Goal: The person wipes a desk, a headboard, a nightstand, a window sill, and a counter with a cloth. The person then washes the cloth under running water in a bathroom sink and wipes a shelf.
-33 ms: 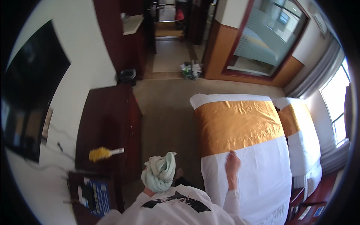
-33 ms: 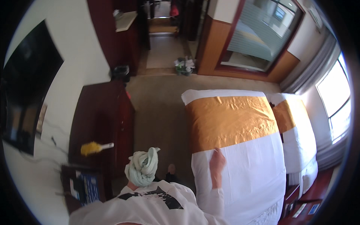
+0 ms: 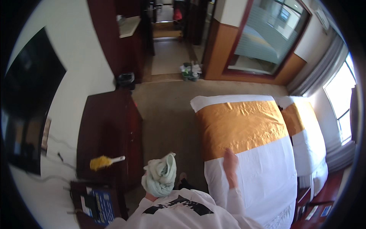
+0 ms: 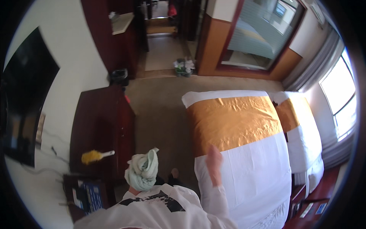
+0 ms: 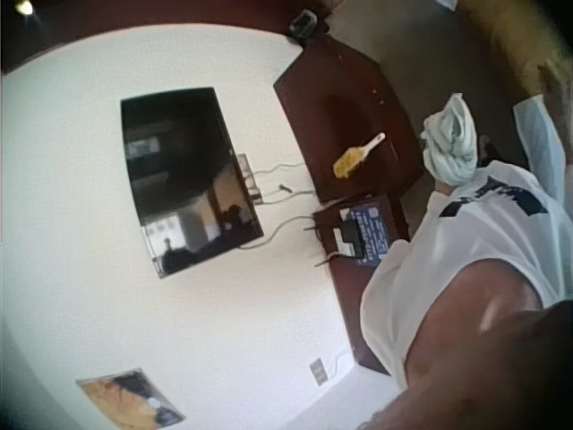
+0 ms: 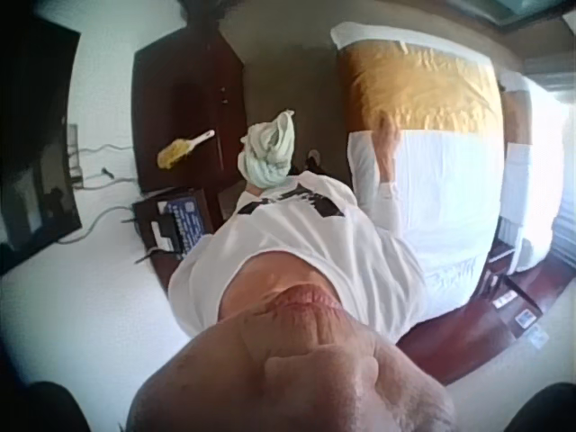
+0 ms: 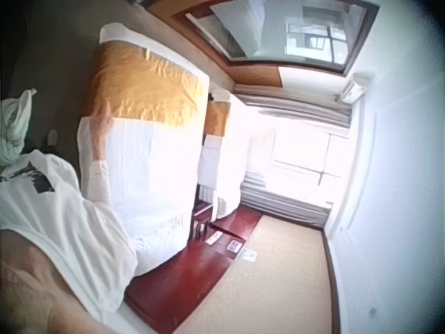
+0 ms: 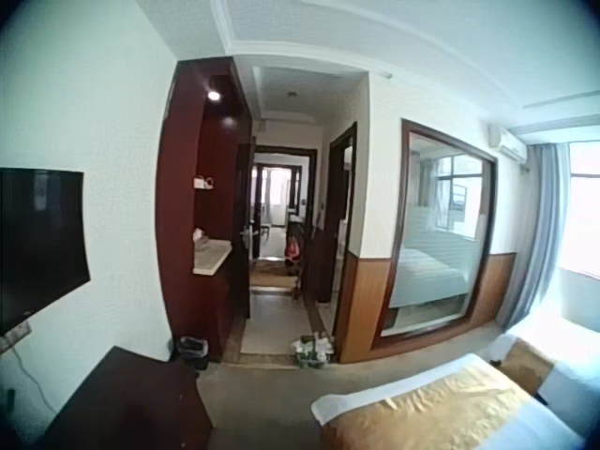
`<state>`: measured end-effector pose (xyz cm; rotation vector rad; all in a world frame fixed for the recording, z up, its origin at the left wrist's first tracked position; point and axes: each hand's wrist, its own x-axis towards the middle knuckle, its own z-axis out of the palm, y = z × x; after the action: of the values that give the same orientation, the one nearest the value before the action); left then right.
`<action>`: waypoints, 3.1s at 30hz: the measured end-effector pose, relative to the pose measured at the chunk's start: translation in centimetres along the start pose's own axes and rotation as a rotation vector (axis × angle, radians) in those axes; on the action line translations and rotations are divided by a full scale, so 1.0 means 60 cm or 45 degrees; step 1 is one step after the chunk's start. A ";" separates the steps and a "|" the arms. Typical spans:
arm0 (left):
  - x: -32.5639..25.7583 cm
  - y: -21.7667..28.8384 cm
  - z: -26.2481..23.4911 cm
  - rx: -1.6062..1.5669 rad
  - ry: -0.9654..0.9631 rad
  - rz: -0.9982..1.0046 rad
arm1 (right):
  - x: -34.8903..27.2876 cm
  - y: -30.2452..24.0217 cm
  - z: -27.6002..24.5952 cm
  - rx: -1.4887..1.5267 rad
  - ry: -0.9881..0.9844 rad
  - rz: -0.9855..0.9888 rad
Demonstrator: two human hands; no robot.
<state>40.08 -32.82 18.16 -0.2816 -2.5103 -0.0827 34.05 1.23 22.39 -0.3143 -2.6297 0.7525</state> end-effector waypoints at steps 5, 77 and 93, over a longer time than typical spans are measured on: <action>0.132 -0.081 0.127 -1.697 -0.321 -0.869 | 0.218 -0.237 0.177 -0.072 -0.725 -0.625; 2.046 1.858 1.351 -2.759 -3.060 -0.482 | 1.387 1.446 0.120 1.201 1.987 1.982; 1.963 2.601 1.170 -1.237 -3.940 0.330 | 1.761 1.709 -0.359 1.475 2.200 1.401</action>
<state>-58.91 149.57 28.33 0.3852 0.4407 0.3171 -41.08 129.43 15.13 -1.2330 -0.1339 1.2213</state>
